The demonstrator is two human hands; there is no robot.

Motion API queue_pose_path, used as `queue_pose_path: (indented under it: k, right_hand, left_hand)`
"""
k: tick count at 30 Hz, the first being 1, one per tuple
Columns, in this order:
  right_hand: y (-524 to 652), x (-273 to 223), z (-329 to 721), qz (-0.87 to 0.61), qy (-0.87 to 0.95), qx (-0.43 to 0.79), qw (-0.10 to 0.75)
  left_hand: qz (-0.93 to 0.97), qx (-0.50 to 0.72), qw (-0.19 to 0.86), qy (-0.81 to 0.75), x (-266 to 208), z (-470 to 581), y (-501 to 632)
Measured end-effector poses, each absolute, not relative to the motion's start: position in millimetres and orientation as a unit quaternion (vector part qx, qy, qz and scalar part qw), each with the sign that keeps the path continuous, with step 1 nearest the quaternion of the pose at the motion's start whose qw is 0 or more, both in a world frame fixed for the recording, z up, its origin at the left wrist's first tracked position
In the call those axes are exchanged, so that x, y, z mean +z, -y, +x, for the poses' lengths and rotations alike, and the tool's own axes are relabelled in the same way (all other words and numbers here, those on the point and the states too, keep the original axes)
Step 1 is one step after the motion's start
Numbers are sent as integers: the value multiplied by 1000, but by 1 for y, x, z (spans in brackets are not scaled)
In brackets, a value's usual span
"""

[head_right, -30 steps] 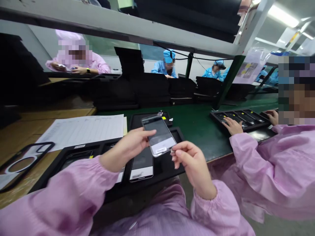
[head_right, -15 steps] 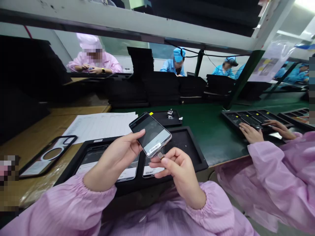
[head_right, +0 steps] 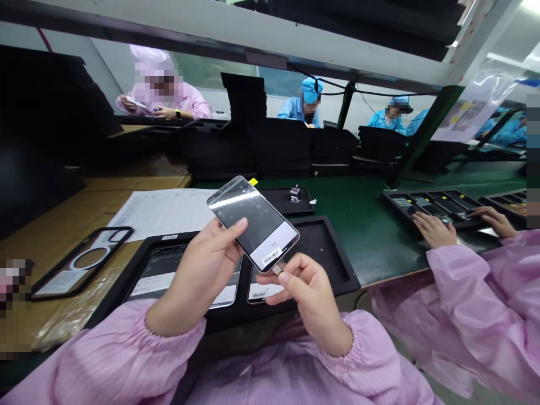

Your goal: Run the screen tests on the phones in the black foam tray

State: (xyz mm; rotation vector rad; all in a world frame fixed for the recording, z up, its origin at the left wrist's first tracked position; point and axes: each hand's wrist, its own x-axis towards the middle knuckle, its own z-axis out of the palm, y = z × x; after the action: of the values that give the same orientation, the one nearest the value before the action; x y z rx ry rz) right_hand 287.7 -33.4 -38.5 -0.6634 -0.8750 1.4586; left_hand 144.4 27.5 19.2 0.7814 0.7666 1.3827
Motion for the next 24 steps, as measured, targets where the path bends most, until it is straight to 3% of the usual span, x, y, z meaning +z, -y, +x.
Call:
queue_pose_path:
  k: [13,19,24]
  right_hand:
    - [30,-68,292,-346,397,591,610]
    - [40,-76,296,-334,469,707,410]
    - [53,-83,299,-351,525,675,381]
  left_hand:
    - [350,560,659,-361,5,168,-35]
    - [370,394,706,-457,-12,215,-70]
    - [344,343,729,-482,-35,255,-80]
